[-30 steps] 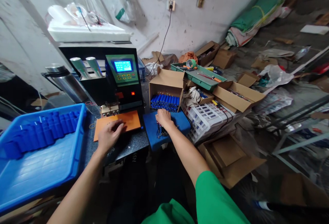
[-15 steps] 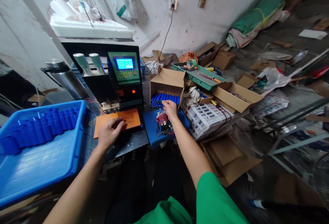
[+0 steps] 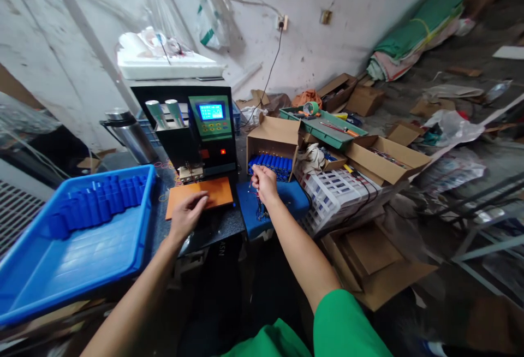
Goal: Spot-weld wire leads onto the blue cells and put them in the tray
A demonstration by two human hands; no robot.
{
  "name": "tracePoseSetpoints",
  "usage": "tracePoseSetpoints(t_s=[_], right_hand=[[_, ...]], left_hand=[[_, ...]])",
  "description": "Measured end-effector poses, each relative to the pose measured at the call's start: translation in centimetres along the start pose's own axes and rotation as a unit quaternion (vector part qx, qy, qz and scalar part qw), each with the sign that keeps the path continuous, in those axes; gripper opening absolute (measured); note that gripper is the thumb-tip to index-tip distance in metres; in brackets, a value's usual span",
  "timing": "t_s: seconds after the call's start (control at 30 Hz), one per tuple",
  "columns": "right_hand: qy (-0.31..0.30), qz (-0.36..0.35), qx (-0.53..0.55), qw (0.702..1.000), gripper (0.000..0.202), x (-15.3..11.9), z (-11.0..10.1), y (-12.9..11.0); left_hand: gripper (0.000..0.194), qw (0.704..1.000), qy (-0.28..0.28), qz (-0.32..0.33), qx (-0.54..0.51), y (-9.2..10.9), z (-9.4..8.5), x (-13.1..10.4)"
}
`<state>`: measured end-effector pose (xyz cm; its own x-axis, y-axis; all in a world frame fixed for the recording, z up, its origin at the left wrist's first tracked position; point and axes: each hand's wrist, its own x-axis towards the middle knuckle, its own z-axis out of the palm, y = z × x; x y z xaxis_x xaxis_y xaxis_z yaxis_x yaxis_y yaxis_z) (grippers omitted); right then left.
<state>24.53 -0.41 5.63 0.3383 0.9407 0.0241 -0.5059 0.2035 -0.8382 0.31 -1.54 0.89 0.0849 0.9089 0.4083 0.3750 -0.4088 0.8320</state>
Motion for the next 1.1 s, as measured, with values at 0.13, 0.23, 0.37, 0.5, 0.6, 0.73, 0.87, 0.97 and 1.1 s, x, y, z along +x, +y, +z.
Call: tracePoseSetpoints(t_s=[0.13,0.23,0.37,0.5,0.6,0.73,0.87,0.97,1.1], right_hand=[[-0.021,0.024,0.027,0.999,0.034,-2.8,3.2,2.3],[-0.034,0.039,0.03,0.998,0.035,-4.5,5.0,3.8],[-0.045,0.051,0.017,0.998,0.036,-5.8,6.4,5.2],[-0.081,0.06,-0.018,0.995,0.034,-6.4,6.3,5.6],[-0.146,0.031,-0.099,0.984,0.029,-6.7,5.9,5.7],[-0.242,-0.005,-0.177,0.954,0.023,-7.2,5.8,6.2],[-0.272,-0.019,-0.217,0.937,0.024,-7.8,6.0,7.3],[-0.263,-0.032,-0.248,0.932,0.028,-7.4,5.9,8.2],[-0.208,-0.065,-0.276,0.936,0.037,-5.9,5.4,9.4]], left_hand=[[0.031,0.999,0.016,0.034,-0.008,3.1,1.7,-2.7],[0.03,0.999,0.022,-0.005,-0.036,4.6,2.8,-3.8],[0.026,0.993,0.03,-0.056,-0.098,4.6,2.8,-4.1],[0.027,0.981,0.029,-0.098,-0.162,4.0,1.5,-4.1],[0.027,0.977,0.013,-0.109,-0.184,3.8,0.0,-3.9],[0.029,0.981,-0.003,-0.109,-0.16,3.6,-1.7,-3.7],[0.029,0.983,-0.009,-0.122,-0.137,3.2,-2.3,-4.5],[0.026,0.985,-0.007,-0.127,-0.119,2.3,-3.2,-5.0],[0.021,0.992,0.057,-0.116,-0.011,-0.1,-7.6,-4.2]])
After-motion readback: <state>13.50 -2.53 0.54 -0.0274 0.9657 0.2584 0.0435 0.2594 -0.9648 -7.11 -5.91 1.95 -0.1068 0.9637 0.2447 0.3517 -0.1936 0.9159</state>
